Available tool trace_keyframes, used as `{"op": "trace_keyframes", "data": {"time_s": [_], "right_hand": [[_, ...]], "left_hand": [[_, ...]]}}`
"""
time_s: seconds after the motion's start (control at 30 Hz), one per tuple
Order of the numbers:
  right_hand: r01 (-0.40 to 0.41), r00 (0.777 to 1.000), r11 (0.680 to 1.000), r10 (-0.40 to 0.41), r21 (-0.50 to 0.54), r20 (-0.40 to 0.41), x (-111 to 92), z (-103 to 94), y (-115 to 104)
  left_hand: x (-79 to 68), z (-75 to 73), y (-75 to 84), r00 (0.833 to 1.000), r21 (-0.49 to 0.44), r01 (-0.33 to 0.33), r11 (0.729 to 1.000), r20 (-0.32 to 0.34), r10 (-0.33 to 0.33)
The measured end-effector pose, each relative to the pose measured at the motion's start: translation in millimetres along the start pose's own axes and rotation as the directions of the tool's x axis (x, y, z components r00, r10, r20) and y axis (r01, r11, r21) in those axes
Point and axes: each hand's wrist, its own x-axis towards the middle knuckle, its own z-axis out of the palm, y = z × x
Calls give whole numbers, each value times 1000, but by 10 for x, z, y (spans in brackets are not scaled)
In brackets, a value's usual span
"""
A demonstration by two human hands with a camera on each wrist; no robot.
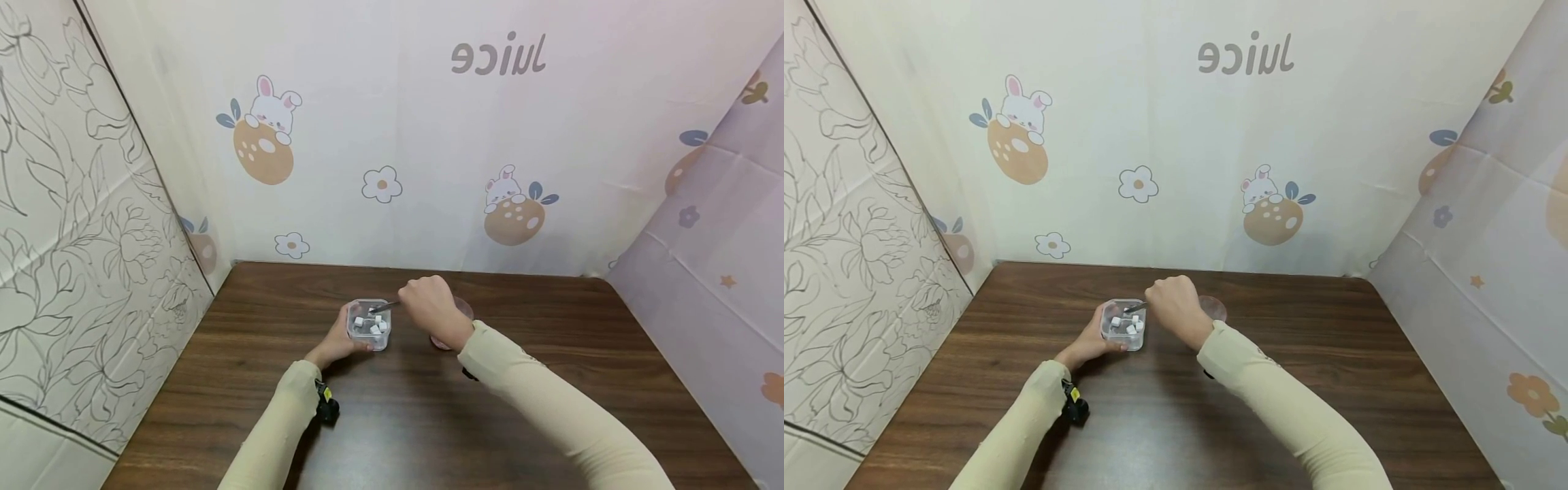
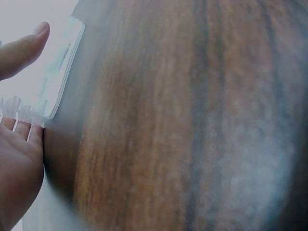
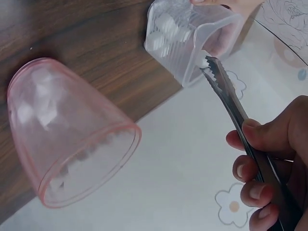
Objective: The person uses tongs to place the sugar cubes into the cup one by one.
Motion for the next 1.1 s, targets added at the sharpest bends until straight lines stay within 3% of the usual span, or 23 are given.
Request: {"op": "trace_keyframes", "data": {"time_s": [0.27,0.63,0.87,1.1], "right_hand": [[-14,999,999,16,47,-45,-158,-92,171],[-62,989,991,76,117,-124,-378,-173,457],[-119,990,988,126,102,-58,-530,-207,614],[-173,984,978,177,117,-32,-691,-240,757]], "left_hand": [[0,12,-5,1000,45,2,999,-2,-2],[-3,-3,-8,999,9,-36,999,12,35],[-26,5,20,1000,41,0,999,8,-1],[-80,10,132,1000,30,-12,999,10,11]]}}
